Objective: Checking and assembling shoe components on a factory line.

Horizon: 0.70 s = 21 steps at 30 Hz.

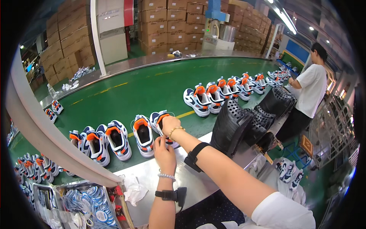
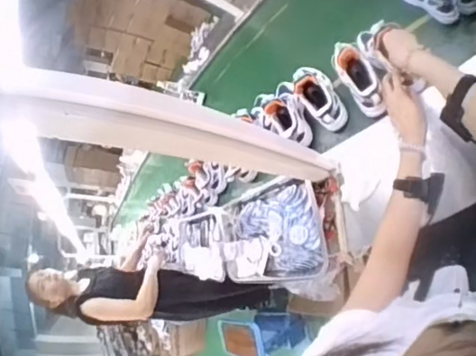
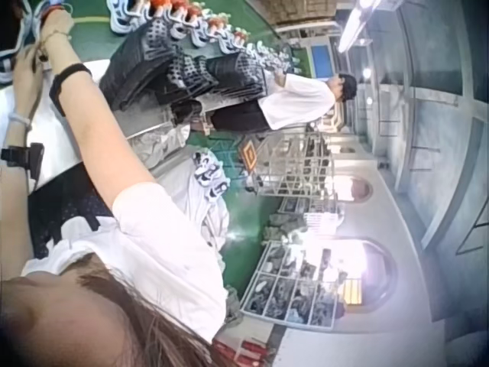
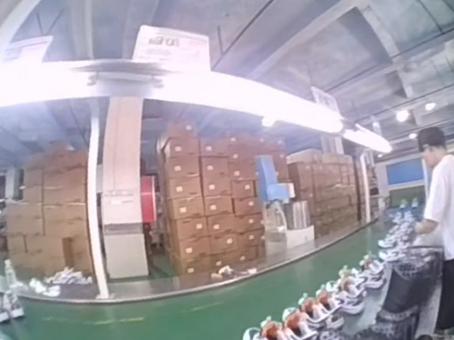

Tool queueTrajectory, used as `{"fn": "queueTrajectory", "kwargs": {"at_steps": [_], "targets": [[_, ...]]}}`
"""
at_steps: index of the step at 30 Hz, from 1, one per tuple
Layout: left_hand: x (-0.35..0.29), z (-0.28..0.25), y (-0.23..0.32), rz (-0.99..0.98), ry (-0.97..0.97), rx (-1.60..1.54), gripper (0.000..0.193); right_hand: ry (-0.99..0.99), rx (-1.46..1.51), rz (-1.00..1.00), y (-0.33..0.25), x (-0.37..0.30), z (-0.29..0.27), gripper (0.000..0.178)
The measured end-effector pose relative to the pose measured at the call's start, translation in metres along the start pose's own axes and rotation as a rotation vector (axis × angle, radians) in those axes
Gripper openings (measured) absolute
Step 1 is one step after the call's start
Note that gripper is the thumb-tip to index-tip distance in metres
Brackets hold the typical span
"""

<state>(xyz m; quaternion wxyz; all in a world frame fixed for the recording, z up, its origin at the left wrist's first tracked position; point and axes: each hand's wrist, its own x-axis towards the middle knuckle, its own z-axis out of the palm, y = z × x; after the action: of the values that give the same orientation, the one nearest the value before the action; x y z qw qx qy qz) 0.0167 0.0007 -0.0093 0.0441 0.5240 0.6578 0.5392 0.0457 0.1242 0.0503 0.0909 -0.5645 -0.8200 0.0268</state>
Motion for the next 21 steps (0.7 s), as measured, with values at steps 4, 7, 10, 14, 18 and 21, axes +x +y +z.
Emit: {"fn": "queueTrajectory", "kwargs": {"at_steps": [4, 7, 10, 14, 18, 21], "targets": [[0.001, -0.001, 0.006, -0.057, -0.033, 0.092, 0.039, -0.087, 0.039, 0.003, 0.005, 0.004, -0.006, 0.017], [0.003, -0.005, -0.001, -0.031, 0.008, 0.188, 0.042, -0.119, 0.081, -0.002, -0.003, -0.007, -0.016, 0.02], [0.002, -0.007, -0.004, -0.05, -0.01, 0.208, 0.043, 0.029, 0.013, -0.084, -0.008, -0.009, -0.008, 0.014], [0.008, -0.005, -0.007, -0.002, -0.005, 0.173, 0.045, 0.106, 0.064, -0.146, -0.006, 0.003, 0.001, 0.011], [0.007, 0.004, 0.005, -0.034, -0.018, 0.123, 0.043, 0.156, 0.004, -0.12, -0.004, 0.013, 0.008, 0.019], [0.009, 0.006, -0.004, -0.062, -0.033, 0.082, 0.038, 0.1, 0.308, -0.116, 0.014, -0.01, -0.004, 0.023]]}}
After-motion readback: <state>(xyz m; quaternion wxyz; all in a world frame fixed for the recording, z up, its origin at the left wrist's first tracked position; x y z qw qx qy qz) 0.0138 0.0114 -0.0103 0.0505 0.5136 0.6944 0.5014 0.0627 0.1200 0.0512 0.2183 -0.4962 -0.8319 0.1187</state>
